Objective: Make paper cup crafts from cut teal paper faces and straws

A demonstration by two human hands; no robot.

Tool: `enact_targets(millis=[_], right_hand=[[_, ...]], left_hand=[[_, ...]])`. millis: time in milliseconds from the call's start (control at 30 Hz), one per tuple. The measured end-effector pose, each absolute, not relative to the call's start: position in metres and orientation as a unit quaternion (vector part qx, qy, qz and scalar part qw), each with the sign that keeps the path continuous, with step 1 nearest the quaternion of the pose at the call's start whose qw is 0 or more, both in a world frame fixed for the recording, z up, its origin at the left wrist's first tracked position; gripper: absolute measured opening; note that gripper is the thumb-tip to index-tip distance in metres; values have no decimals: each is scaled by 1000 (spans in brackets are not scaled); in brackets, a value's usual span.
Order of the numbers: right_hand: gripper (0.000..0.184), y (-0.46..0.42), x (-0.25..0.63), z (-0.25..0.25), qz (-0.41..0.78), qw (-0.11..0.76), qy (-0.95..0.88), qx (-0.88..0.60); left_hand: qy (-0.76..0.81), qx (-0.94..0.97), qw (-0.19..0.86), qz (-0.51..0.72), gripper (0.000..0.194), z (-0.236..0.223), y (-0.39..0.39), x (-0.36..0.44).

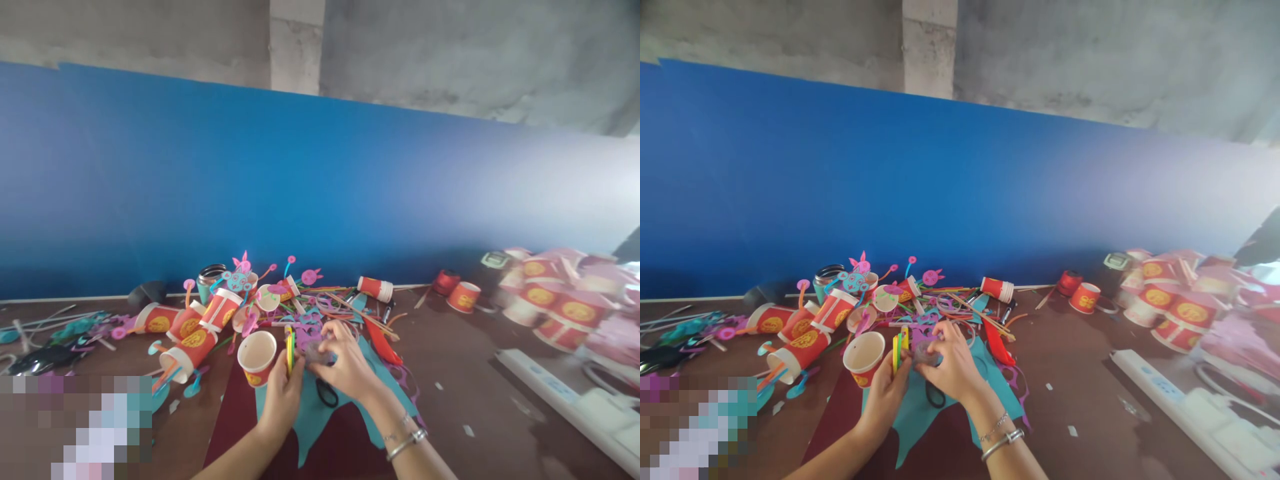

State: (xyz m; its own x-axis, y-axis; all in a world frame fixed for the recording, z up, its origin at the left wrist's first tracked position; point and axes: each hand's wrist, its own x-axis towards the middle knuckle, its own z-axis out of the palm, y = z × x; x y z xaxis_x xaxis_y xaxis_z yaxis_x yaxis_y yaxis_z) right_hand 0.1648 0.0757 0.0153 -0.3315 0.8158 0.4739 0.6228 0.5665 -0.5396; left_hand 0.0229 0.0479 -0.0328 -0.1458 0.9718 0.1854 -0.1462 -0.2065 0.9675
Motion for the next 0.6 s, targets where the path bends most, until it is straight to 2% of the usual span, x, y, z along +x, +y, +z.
enact_targets(millis=[133, 333, 433, 600], right_hand=[[16, 73, 160, 16, 126, 377, -814, -424], [25, 70, 158, 15, 205, 324, -810, -443], [23, 71, 161, 17, 231, 294, -814, -445], [20, 72, 162, 20, 170, 282, -809, -487]], left_hand=[[432, 458, 487, 605, 40, -32, 49, 22], [425, 452, 492, 610, 38, -37, 50, 23], [420, 447, 498, 613, 38, -40, 51, 24], [426, 451, 498, 606, 42, -37, 51, 23]])
